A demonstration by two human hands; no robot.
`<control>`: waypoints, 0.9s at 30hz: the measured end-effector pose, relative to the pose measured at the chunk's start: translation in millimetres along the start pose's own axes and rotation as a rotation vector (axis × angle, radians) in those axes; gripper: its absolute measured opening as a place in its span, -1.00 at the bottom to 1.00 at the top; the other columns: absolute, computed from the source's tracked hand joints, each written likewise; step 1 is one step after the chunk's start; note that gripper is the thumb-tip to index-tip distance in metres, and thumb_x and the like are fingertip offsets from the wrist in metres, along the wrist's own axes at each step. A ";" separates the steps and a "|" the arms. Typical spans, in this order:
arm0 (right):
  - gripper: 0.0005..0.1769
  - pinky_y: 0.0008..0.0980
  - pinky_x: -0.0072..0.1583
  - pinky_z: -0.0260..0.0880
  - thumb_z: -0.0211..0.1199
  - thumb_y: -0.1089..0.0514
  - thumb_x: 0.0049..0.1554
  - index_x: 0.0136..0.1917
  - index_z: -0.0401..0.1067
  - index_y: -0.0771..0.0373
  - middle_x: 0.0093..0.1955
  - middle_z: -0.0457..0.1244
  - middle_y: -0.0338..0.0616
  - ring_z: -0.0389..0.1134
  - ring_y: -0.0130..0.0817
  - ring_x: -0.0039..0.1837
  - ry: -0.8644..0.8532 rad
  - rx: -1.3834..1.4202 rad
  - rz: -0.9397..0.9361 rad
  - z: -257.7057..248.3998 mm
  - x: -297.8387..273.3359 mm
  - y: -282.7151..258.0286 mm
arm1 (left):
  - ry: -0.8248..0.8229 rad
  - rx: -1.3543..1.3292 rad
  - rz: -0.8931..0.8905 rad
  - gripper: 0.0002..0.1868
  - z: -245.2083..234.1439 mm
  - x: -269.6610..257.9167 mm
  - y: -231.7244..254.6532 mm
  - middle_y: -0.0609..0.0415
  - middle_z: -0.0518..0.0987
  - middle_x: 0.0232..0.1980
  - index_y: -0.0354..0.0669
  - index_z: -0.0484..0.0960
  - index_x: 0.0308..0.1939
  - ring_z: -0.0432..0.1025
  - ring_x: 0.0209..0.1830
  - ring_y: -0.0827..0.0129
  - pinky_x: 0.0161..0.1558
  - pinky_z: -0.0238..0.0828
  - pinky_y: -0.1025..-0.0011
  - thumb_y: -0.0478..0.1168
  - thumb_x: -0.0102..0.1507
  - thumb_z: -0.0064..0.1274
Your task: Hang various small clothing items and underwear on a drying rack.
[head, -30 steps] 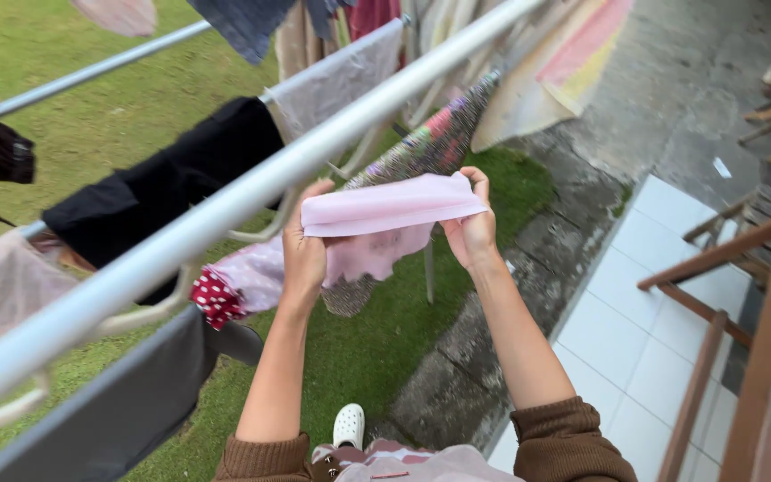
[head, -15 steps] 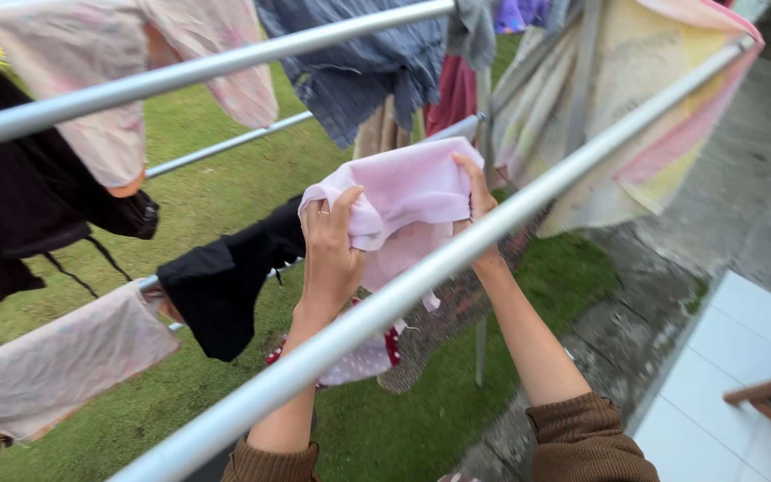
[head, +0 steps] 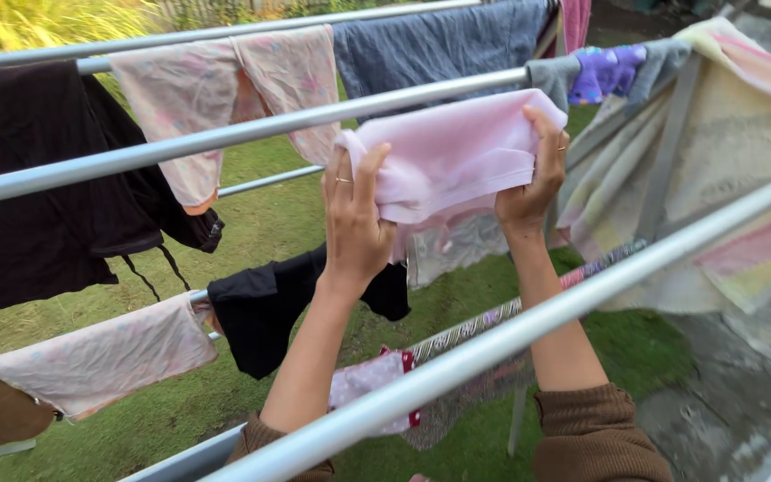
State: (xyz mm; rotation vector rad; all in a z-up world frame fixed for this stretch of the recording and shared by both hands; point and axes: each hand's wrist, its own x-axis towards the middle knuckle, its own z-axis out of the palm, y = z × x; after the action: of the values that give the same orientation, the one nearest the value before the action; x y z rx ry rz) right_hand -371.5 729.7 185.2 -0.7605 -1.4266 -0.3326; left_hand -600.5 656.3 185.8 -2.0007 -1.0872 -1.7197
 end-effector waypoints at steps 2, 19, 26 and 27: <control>-0.35 -0.13 0.39 0.30 0.16 -0.24 0.30 0.38 0.37 0.33 0.30 0.32 0.08 0.31 0.00 0.33 0.019 0.013 -0.035 9.4 15.6 4.7 | 0.047 0.046 0.020 -0.41 4.5 16.7 -4.5 -0.40 0.31 0.47 -0.12 0.35 0.40 0.08 0.58 -0.23 0.54 0.02 -0.05 -0.21 0.30 0.15; -0.33 -0.01 -0.08 0.38 0.50 -0.13 0.12 0.35 0.34 0.20 -0.21 0.37 0.11 0.43 0.19 -0.12 -0.338 -0.255 0.042 70.4 101.1 38.3 | -0.207 0.794 -0.596 0.05 2.1 118.7 0.6 -0.08 0.66 -0.39 -0.30 -0.01 0.60 0.55 -0.11 -0.11 0.42 -0.54 -0.25 0.25 0.26 0.09; -0.49 -0.17 -0.16 0.30 0.53 -0.10 0.11 -0.34 0.40 0.31 -0.37 0.30 -0.04 0.33 -0.14 -0.30 -0.178 -0.118 0.135 73.9 95.0 52.5 | 0.110 0.856 -0.176 -0.62 14.2 82.3 -57.3 0.06 0.68 -0.11 -0.11 0.62 -0.03 0.41 0.15 0.16 0.53 -0.40 -0.15 0.13 0.40 0.16; -0.45 -0.17 -0.16 0.27 0.52 -0.12 0.14 -0.40 0.42 0.33 -0.38 0.29 -0.04 0.30 -0.15 -0.29 -0.167 -0.087 0.063 76.5 95.3 56.3 | 0.103 0.818 -0.106 -0.72 14.8 78.1 -61.5 0.12 0.68 -0.06 -0.02 0.69 -0.12 0.37 0.19 0.22 0.55 -0.38 -0.04 0.07 0.45 0.14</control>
State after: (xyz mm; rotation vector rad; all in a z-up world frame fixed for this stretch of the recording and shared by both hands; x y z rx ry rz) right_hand -380.0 841.9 258.9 -0.9196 -1.5489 -0.2888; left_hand -632.3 734.9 239.9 -1.3399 -1.5482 -1.1108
